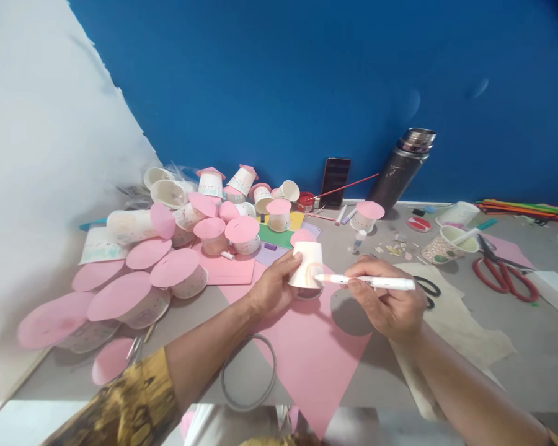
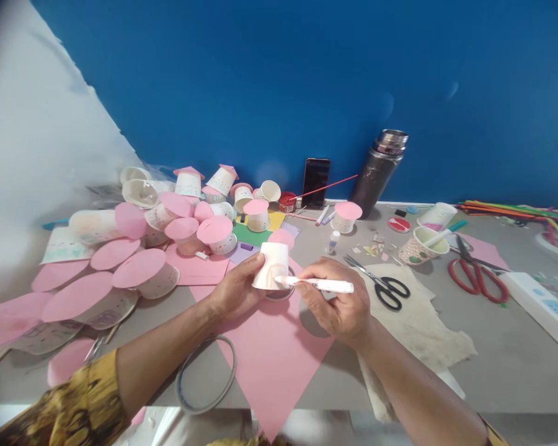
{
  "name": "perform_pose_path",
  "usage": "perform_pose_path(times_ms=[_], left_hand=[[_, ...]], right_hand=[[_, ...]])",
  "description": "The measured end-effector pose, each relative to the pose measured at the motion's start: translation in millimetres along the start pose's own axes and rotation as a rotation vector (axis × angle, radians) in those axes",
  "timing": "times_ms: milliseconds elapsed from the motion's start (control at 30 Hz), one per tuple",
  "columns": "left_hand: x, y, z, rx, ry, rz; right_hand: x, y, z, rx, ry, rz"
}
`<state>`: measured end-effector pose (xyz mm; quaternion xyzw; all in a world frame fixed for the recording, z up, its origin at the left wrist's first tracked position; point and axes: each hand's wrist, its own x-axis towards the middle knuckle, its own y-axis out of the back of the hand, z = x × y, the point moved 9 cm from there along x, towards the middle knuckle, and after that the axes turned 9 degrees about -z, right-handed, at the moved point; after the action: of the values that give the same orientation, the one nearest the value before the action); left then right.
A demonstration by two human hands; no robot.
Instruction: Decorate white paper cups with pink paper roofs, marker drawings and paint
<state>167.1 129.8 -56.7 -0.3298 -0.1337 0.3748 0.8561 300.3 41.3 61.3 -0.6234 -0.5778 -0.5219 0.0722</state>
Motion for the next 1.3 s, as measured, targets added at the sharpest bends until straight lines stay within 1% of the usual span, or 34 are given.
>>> perform_pose_path(times_ms=[67,133,267,300,433,467,633,800,967,1033,1167,1300], left_hand=[[0.1,0.1,-1.3,-0.028,0.013,-0.004],[0.2,0.6,-2.5,-0.040,0.025,-0.007],[0.4,3.7,-2.4,-0.025,0.022,0.005],[0.5,4.2,-2.6,-0.025,0.022,0.008],[0.8,3.6,-4.4,-0.055,0.043,0.005],[0.8,3.5,-4.9,-0.062,0.051,0.006],[0.2,4.8,-5.5,-0.068,0.080,0.025],[0.7,2.4,-6.8,-0.102,0.094,0.008],[0.3,3.2,-5.3,-0.095,0.084,0.012],[0.3,2.1,-5.0,-0.099,0.085,-0.006],[0.8,-0.8,-5.6,-0.113,0.093,-0.047],[0.5,2.7,-5.7,-0.096,0.088,-0.011]], right_hand=[[-1.8,5.8,3.5,-0.062,-0.048,0.057],[-2.9,7.9,5.1,-0.075,-0.064,0.071],[-2.5,-1.6,6.0,0.040,-0.042,-0.036],[-2.5,-1.9,5.9,0.044,-0.041,-0.039],[-2.4,8.9,4.4,-0.059,-0.064,0.069],[-2.0,10.3,3.8,-0.069,-0.070,0.077],[0.2,3.4,3.9,0.027,-0.071,-0.018],[-2.2,12.6,3.3,-0.087,-0.053,0.095],[-1.1,4.8,4.4,0.009,-0.056,-0.016],[-1.1,6.0,3.3,0.014,-0.050,-0.009],[-1.2,11.4,2.7,-0.055,-0.049,0.052],[-0.7,6.5,4.6,0.006,-0.046,0.004]])
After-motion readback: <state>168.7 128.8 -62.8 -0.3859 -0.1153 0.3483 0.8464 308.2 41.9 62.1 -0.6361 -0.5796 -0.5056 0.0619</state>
